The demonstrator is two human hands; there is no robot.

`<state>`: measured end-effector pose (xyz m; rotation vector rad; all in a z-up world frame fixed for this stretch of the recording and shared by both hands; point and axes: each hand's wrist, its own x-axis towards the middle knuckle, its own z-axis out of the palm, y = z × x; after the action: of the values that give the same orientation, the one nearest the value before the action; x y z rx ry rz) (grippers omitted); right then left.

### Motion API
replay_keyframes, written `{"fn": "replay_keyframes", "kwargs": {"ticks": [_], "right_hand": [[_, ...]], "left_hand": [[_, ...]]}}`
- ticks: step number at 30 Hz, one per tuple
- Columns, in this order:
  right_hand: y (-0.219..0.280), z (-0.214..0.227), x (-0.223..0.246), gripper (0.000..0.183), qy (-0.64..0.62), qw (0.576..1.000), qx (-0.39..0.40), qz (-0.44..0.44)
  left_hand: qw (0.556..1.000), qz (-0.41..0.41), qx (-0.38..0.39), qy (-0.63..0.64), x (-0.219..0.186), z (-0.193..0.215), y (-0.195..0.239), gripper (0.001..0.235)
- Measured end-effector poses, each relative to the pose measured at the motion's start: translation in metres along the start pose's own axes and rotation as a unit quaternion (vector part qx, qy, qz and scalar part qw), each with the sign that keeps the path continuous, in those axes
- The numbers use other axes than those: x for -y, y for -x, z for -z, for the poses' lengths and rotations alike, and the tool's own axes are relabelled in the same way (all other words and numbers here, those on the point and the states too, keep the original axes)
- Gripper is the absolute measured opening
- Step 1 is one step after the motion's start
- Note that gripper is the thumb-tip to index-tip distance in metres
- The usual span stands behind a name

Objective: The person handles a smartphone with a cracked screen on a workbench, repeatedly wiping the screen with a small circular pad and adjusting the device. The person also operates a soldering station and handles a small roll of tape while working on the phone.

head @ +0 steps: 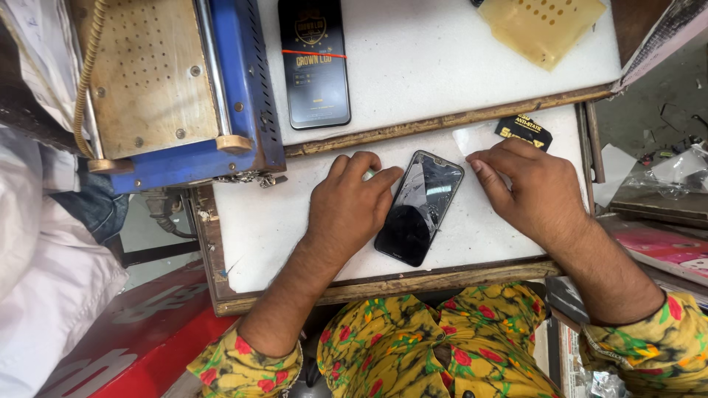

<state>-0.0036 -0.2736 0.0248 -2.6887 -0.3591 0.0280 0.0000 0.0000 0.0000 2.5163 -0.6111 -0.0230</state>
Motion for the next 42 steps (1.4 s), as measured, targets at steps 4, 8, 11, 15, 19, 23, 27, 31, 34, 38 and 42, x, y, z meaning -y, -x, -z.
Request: {"fn": "replay_keyframes", "kwargs": {"ticks": [4,8,11,15,19,23,27,31,34,38,42], "right_hand": [[0.007,0.002,0.006,0.014,0.002,1.0,0.021,0.007],[0.018,0.004,0.016,0.014,-0.01,0.999,0.038,0.01],[0.026,0.003,0.024,0.015,-0.038,0.999,0.036,0.009],[0.03,-0.002,0.03,0.023,-0.061,0.994,0.074,-0.05],[0.029,-0.005,0.034,0.026,-0.052,0.995,0.063,-0.053],[0.032,-0.006,0.04,0.023,-0.051,0.997,0.043,-0.048],[0.036,-0.006,0.044,0.023,-0.062,0.995,0.044,-0.064],[0.041,-0.01,0.044,0.02,-0.084,0.994,0.035,-0.064],[0.045,-0.012,0.043,0.017,-0.092,0.994,0.025,-0.05],[0.046,-0.014,0.043,0.016,-0.089,0.994,0.028,-0.059],[0.047,-0.017,0.044,0.023,-0.097,0.991,0.025,-0.09]], "left_hand": [[1.0,0.001,-0.009,0.011,-0.004,0.007,0.01,0.031],[0.999,-0.018,-0.037,-0.016,-0.01,0.01,0.024,0.036],[0.998,-0.025,-0.039,-0.047,-0.012,0.01,0.034,0.041],[0.999,-0.004,-0.028,-0.034,-0.013,0.01,0.041,0.043],[0.998,-0.011,-0.045,-0.051,-0.008,0.013,0.031,0.031],[0.988,-0.061,-0.091,-0.112,0.004,0.012,0.007,0.018],[0.977,-0.088,-0.126,-0.148,0.0,0.005,-0.011,0.011],[0.974,-0.078,-0.112,-0.181,-0.004,-0.005,-0.02,0.014],[0.972,-0.07,-0.121,-0.19,-0.005,-0.012,-0.022,0.014],[0.97,-0.058,-0.123,-0.202,-0.008,-0.017,-0.024,0.015],[0.969,-0.058,-0.113,-0.21,-0.013,-0.022,-0.026,0.015]]}}
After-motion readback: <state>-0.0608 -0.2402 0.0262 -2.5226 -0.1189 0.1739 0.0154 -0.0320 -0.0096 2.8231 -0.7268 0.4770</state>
